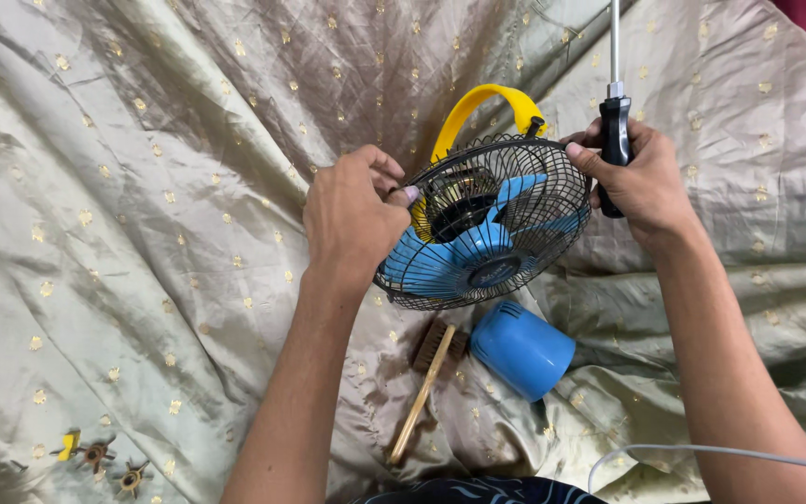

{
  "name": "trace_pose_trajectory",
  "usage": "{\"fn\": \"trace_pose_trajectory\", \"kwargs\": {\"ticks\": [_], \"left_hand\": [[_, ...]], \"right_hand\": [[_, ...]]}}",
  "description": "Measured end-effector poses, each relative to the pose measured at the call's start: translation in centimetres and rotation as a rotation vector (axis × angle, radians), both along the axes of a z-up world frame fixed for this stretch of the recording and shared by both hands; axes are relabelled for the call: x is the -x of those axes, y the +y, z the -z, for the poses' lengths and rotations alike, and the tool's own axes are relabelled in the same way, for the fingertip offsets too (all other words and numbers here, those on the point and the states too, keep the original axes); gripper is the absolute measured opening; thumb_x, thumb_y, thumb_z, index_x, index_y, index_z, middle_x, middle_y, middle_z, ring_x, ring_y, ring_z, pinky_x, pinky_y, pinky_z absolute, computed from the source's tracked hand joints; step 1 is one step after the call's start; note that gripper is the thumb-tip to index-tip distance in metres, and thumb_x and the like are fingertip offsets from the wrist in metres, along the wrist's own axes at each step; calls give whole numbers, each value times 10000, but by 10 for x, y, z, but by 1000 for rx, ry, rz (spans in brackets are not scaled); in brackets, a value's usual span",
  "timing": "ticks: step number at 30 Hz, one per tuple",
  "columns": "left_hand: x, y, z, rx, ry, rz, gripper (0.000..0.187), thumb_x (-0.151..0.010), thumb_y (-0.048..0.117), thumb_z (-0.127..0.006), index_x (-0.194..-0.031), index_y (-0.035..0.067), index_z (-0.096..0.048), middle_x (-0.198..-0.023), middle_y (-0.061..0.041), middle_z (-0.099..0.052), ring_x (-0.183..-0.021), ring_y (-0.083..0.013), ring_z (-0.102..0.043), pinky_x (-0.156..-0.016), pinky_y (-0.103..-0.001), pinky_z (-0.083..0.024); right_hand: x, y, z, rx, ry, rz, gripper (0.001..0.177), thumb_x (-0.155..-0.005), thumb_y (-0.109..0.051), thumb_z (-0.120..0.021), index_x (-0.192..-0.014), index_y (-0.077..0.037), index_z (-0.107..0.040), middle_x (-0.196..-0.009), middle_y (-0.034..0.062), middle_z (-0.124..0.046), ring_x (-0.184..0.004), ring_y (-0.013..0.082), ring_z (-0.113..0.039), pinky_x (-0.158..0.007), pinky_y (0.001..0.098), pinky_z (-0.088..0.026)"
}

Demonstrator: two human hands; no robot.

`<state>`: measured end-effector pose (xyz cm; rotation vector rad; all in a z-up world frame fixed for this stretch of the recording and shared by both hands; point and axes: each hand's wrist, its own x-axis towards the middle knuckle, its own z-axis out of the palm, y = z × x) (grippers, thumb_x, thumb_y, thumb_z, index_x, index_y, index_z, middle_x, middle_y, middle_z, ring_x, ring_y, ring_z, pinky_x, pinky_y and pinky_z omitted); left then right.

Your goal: The person uses a screwdriver to loosen and remove screws from the front grille of a small electric fan. They then detach the front grille and remove the fan blade, placing the components on the floor.

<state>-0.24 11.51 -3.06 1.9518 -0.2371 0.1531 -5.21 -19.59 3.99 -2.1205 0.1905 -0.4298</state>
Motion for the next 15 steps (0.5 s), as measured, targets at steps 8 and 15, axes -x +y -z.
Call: {"fn": "trace_pose_trajectory", "kwargs": {"ticks": [8,15], "left_hand": [[19,-14,43,104,-4,261,1067,-647,568,-900,-1419,-12,-446,-1356,-243,-596,-1296,-369,-565,-1085,-445,-431],[7,-17,52,145,-94,190,1003,-582,549,-945,-1322,-7,-559,-1198,-190,-711,-1157,-320,-676,-1010,-416,-508]], "right_hand": [[4,-4,7,-159,-47,23,270,-905,-29,-785,-1054,-80,-565,-944,59,-741,-689,80,-634,-457,236,-484],[10,15,4,-249,-130,84,171,-945,-129,-747,-1025,-76,-607,-995,5,-781,-678,43,-628,-460,224,-489]]}}
